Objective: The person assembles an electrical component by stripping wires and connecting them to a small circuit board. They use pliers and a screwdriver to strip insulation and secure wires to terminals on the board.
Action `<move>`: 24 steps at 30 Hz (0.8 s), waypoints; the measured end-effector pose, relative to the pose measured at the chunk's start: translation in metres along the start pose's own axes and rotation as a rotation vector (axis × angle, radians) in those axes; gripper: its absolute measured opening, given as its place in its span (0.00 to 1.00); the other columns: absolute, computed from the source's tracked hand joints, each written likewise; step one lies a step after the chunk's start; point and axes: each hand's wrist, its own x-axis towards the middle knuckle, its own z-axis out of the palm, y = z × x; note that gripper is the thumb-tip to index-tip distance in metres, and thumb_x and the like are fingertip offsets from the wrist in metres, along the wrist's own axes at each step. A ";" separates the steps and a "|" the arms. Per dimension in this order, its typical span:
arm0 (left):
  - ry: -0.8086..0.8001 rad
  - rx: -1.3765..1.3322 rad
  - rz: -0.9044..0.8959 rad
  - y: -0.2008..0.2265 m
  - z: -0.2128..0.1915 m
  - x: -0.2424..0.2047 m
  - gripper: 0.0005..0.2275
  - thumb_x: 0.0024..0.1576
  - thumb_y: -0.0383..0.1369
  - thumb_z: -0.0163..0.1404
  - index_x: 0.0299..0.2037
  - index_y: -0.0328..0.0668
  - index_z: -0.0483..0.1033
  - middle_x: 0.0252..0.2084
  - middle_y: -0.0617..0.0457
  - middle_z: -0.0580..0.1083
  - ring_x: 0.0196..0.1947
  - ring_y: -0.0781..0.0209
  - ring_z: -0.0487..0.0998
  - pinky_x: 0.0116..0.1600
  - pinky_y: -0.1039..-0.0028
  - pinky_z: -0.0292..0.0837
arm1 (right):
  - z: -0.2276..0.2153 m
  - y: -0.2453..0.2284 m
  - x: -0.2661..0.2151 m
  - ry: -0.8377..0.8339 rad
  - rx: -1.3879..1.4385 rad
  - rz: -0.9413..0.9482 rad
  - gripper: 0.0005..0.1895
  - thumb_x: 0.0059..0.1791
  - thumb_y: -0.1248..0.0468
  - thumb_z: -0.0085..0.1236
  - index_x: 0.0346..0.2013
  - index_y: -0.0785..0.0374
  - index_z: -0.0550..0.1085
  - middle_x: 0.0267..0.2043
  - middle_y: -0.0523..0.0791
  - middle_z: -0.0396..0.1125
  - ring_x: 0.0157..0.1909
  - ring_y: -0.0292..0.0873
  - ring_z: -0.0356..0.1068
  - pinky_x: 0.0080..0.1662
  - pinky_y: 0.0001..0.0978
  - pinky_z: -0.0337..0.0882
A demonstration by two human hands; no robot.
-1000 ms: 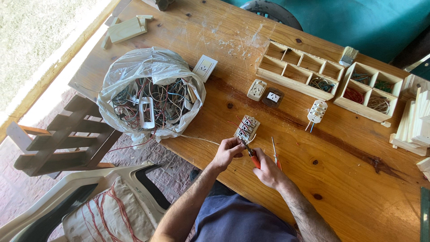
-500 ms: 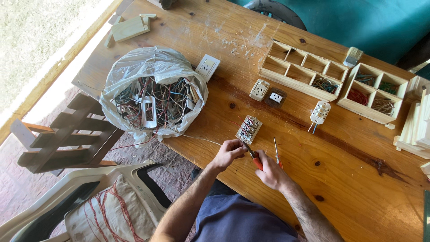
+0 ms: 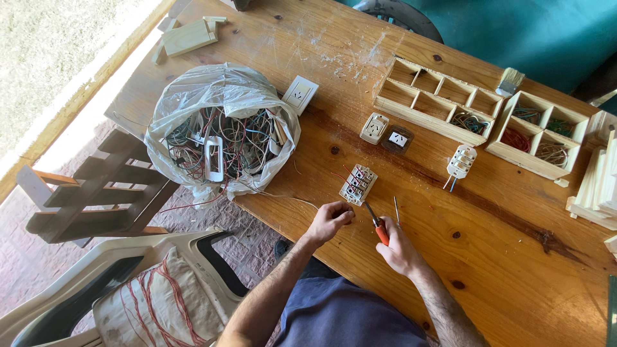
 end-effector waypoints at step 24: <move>0.607 1.166 -0.139 0.030 -0.118 0.098 0.07 0.60 0.25 0.55 0.46 0.34 0.80 0.40 0.34 0.85 0.44 0.27 0.91 0.48 0.43 0.91 | -0.021 0.030 -0.028 0.088 0.102 0.006 0.30 0.43 0.69 0.56 0.62 0.60 0.76 0.40 0.48 0.69 0.44 0.49 0.72 0.52 0.49 0.74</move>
